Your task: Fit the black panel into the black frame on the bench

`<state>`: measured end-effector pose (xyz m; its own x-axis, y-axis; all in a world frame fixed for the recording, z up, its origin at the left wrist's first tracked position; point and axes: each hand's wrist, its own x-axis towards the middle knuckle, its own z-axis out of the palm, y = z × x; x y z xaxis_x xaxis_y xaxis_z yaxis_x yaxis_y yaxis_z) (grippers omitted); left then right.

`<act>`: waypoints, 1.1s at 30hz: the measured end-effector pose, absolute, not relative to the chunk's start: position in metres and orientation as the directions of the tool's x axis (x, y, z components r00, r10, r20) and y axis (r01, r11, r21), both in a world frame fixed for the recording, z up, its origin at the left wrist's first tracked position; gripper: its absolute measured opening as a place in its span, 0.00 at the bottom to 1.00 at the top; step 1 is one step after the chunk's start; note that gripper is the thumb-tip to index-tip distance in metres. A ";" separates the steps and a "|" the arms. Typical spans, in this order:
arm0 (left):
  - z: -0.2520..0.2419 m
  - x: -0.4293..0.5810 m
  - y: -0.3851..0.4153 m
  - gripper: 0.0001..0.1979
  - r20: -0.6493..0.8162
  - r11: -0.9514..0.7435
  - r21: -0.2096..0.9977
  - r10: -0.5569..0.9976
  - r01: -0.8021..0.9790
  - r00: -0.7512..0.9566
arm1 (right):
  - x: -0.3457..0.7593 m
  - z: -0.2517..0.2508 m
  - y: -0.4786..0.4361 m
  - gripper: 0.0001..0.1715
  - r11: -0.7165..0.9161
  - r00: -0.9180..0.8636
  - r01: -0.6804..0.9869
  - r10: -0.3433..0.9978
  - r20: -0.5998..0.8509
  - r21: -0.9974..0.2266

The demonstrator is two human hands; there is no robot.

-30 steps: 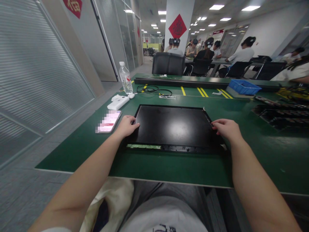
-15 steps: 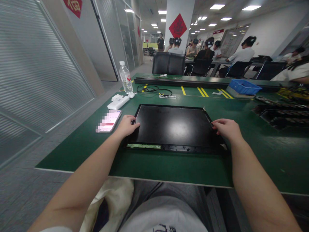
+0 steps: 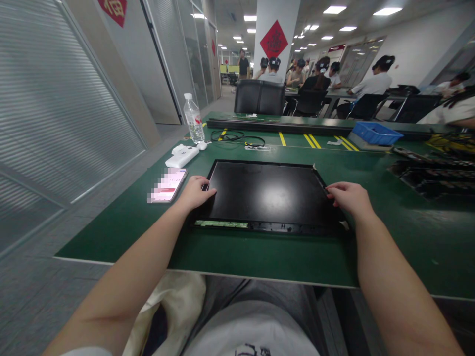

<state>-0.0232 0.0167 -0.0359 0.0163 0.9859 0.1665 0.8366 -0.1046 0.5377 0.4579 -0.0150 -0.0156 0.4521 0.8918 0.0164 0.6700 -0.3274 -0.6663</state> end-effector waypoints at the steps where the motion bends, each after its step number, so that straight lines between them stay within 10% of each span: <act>1: -0.037 -0.024 0.017 0.18 0.165 -0.110 0.528 0.986 0.842 0.025 | 0.458 -0.016 -0.015 0.13 -0.327 0.450 0.671 0.893 0.015 -0.666; 33: -0.039 -0.027 0.018 0.23 0.152 -0.149 0.458 0.984 0.876 0.088 | 0.462 -0.021 -0.013 0.14 -0.296 0.442 0.689 0.895 0.059 -0.662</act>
<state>-0.0273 0.0180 -0.0391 0.0881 0.9844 0.1521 0.8764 -0.1492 0.4579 0.4620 -0.0126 -0.0208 0.4420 0.8951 0.0592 0.6886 -0.2963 -0.6618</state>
